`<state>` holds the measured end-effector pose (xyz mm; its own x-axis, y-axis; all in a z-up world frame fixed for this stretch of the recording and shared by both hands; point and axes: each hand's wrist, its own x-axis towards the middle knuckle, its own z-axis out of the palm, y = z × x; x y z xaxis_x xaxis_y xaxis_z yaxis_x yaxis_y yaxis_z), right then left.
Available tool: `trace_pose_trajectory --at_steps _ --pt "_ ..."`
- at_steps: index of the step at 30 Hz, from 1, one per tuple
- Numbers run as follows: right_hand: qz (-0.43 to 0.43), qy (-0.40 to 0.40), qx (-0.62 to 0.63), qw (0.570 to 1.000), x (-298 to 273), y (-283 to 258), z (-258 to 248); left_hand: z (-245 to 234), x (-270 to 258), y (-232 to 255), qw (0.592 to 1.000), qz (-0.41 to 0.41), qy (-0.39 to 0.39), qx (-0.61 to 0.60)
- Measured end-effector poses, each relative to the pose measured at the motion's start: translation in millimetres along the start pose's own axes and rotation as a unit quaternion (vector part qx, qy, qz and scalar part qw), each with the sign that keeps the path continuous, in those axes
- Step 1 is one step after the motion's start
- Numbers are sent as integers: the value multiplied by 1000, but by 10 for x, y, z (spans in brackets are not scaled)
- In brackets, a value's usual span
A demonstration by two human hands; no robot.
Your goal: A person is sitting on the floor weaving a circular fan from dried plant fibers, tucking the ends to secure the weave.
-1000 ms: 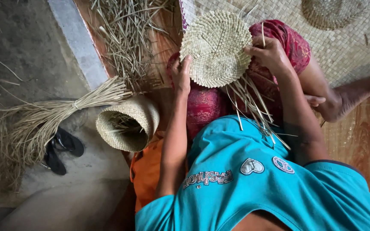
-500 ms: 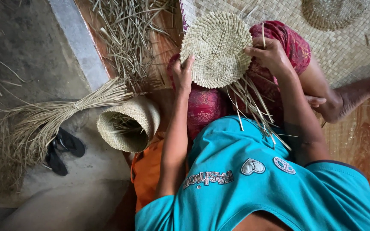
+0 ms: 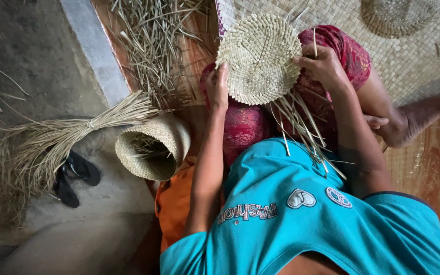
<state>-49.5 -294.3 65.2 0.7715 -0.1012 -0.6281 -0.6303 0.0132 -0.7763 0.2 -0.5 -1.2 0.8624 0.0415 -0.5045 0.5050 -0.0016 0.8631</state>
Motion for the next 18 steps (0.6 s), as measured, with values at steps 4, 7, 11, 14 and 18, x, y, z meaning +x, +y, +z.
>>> trace_pose_trajectory --at_steps 4,7,11,14,18 --pt "1 2 2 1000 -2 15 9 -33 47 -120 1000 21 1 4" --pt "-11 -1 11 1000 38 57 -6 -33 68 -134 999 44 -8 -2" --pt "3 6 7 1000 29 54 2 -36 69 -147 999 35 -11 -22" --pt "13 3 0 1000 -6 -6 12 9 -5 32 1000 22 4 8" --pt "25 13 -7 1000 0 5 8 -3 17 11 998 41 10 44"
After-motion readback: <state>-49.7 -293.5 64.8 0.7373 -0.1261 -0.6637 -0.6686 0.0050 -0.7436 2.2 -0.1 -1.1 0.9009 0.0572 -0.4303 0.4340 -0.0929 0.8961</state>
